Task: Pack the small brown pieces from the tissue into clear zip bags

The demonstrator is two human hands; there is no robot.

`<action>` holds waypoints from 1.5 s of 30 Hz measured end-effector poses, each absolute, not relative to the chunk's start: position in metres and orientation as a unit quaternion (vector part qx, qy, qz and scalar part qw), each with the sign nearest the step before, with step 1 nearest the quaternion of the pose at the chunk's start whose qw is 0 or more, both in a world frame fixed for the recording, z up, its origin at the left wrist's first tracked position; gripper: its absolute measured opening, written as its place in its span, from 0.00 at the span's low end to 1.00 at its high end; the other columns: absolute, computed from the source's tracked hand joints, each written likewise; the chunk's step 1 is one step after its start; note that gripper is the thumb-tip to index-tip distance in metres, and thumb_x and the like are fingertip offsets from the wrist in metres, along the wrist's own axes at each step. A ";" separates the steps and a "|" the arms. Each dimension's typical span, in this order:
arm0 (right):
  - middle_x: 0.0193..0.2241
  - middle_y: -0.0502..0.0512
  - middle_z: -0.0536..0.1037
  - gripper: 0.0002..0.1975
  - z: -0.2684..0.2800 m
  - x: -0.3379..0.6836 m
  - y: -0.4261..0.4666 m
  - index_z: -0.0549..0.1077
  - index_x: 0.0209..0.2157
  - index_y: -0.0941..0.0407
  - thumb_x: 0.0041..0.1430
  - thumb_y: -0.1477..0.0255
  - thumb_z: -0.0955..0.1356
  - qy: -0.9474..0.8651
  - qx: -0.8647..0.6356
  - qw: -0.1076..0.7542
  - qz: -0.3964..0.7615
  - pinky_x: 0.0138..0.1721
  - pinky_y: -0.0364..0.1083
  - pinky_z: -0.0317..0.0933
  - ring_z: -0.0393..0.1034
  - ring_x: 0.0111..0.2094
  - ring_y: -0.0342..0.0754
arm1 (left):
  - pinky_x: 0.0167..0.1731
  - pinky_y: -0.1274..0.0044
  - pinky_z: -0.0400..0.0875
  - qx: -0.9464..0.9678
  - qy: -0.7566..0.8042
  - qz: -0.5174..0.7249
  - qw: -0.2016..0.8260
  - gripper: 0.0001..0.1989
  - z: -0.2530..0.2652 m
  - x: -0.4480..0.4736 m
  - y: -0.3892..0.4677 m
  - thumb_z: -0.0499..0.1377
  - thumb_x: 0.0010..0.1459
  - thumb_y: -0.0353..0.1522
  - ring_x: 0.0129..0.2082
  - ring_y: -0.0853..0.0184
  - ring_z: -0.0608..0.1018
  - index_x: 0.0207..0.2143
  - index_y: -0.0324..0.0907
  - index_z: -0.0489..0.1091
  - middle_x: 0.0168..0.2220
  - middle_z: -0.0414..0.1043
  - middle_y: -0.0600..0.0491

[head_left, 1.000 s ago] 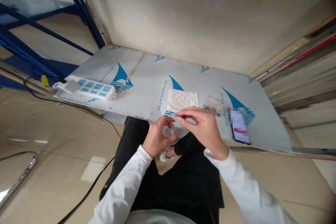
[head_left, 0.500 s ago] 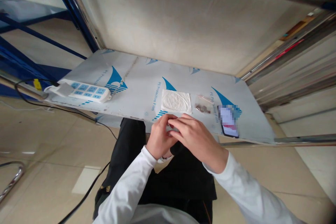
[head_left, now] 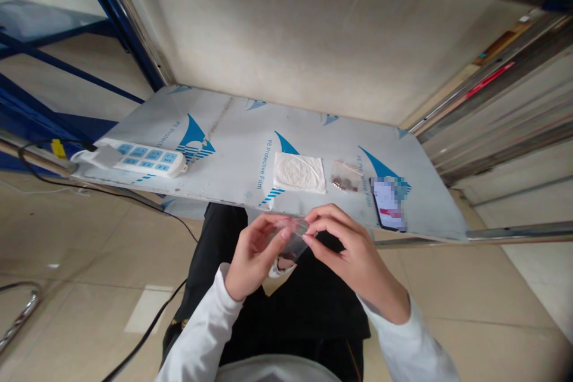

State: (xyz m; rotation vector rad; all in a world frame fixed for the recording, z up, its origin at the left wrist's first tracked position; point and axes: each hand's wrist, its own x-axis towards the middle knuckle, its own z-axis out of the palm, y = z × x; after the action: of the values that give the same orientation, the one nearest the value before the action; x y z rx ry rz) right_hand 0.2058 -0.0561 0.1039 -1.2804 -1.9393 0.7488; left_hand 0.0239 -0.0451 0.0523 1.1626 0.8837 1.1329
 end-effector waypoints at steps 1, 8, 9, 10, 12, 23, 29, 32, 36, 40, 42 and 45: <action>0.42 0.54 0.74 0.03 0.101 0.205 -0.059 0.72 0.35 0.52 0.60 0.73 0.67 -0.726 -0.504 0.362 0.296 0.46 0.46 0.64 0.71 0.44 0.48 | 0.38 0.75 0.74 0.479 0.398 0.499 0.603 0.11 0.053 0.025 -0.046 0.60 0.57 0.37 0.35 0.64 0.80 0.35 0.37 0.72 0.34 0.78 0.47; 0.34 0.54 0.80 0.10 0.063 0.183 -0.073 0.75 0.38 0.54 0.55 0.65 0.71 -0.455 -0.548 0.476 0.515 0.35 0.46 0.68 0.74 0.37 0.51 | 0.35 0.76 0.76 0.429 0.448 0.537 0.571 0.10 0.053 0.035 -0.055 0.62 0.56 0.37 0.32 0.66 0.80 0.33 0.39 0.75 0.31 0.79 0.50; 0.32 0.54 0.80 0.09 0.060 0.180 -0.074 0.76 0.34 0.55 0.55 0.64 0.71 -0.431 -0.551 0.491 0.519 0.33 0.45 0.68 0.74 0.35 0.51 | 0.34 0.77 0.76 0.431 0.450 0.536 0.570 0.10 0.052 0.036 -0.056 0.62 0.55 0.37 0.31 0.66 0.79 0.33 0.39 0.75 0.30 0.78 0.51; 0.31 0.54 0.80 0.08 0.059 0.178 -0.075 0.77 0.33 0.55 0.55 0.64 0.71 -0.418 -0.555 0.505 0.512 0.32 0.45 0.68 0.74 0.34 0.50 | 0.33 0.77 0.76 0.431 0.452 0.537 0.567 0.10 0.052 0.035 -0.057 0.62 0.55 0.37 0.30 0.67 0.79 0.33 0.38 0.74 0.29 0.78 0.51; 0.29 0.53 0.80 0.07 0.059 0.177 -0.077 0.78 0.32 0.55 0.54 0.65 0.72 -0.422 -0.566 0.514 0.488 0.34 0.45 0.67 0.73 0.32 0.49 | 0.32 0.78 0.75 0.431 0.455 0.539 0.563 0.10 0.051 0.035 -0.058 0.63 0.54 0.37 0.29 0.68 0.78 0.32 0.38 0.74 0.29 0.77 0.51; 0.26 0.52 0.79 0.07 0.053 0.177 -0.083 0.77 0.30 0.55 0.53 0.65 0.72 -0.350 -0.554 0.549 0.519 0.34 0.44 0.67 0.73 0.30 0.47 | 0.29 0.79 0.72 0.423 0.489 0.538 0.541 0.13 0.052 0.038 -0.058 0.64 0.53 0.39 0.26 0.69 0.76 0.30 0.37 0.73 0.26 0.75 0.52; 0.26 0.52 0.78 0.07 0.053 0.181 -0.086 0.75 0.28 0.55 0.53 0.66 0.72 -0.384 -0.563 0.540 0.494 0.35 0.45 0.66 0.72 0.31 0.48 | 0.19 0.81 0.68 0.442 0.473 0.462 0.606 0.13 0.050 0.036 -0.056 0.65 0.51 0.39 0.21 0.70 0.75 0.29 0.37 0.74 0.26 0.76 0.50; 0.31 0.54 0.80 0.08 0.053 0.183 -0.087 0.77 0.33 0.55 0.53 0.65 0.72 -0.388 -0.555 0.525 0.515 0.37 0.46 0.67 0.74 0.34 0.50 | 0.13 0.83 0.61 0.434 0.474 0.462 0.611 0.12 0.049 0.036 -0.056 0.65 0.51 0.38 0.15 0.75 0.69 0.29 0.37 0.73 0.24 0.74 0.52; 0.29 0.52 0.79 0.06 0.048 0.185 -0.092 0.75 0.31 0.53 0.55 0.66 0.71 -0.368 -0.556 0.542 0.511 0.35 0.44 0.66 0.73 0.33 0.48 | 0.12 0.84 0.59 0.436 0.468 0.449 0.624 0.11 0.048 0.037 -0.056 0.64 0.53 0.38 0.12 0.79 0.65 0.30 0.37 0.73 0.24 0.74 0.53; 0.28 0.50 0.76 0.06 0.047 0.186 -0.093 0.73 0.28 0.53 0.56 0.66 0.70 -0.393 -0.560 0.547 0.483 0.35 0.44 0.64 0.71 0.32 0.47 | 0.12 0.84 0.60 0.444 0.453 0.425 0.646 0.12 0.047 0.040 -0.056 0.65 0.51 0.38 0.13 0.78 0.66 0.32 0.36 0.75 0.26 0.76 0.51; 0.28 0.51 0.76 0.07 0.050 0.186 -0.092 0.73 0.29 0.54 0.56 0.66 0.70 -0.409 -0.559 0.530 0.490 0.36 0.44 0.65 0.70 0.32 0.47 | 0.12 0.83 0.61 0.443 0.454 0.426 0.646 0.12 0.047 0.041 -0.056 0.65 0.51 0.38 0.14 0.77 0.67 0.30 0.36 0.75 0.26 0.76 0.50; 0.29 0.52 0.77 0.07 0.053 0.184 -0.091 0.74 0.32 0.54 0.55 0.65 0.71 -0.408 -0.555 0.513 0.513 0.37 0.45 0.65 0.71 0.33 0.48 | 0.13 0.83 0.62 0.450 0.465 0.433 0.628 0.12 0.048 0.042 -0.057 0.65 0.52 0.38 0.15 0.76 0.69 0.30 0.36 0.75 0.25 0.77 0.50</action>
State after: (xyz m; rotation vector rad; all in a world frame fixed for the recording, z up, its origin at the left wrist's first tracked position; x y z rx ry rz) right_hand 0.1840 -0.0905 0.0530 -1.3350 -0.9806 1.2331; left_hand 0.0416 -0.0566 0.0475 1.0307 1.0655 0.9933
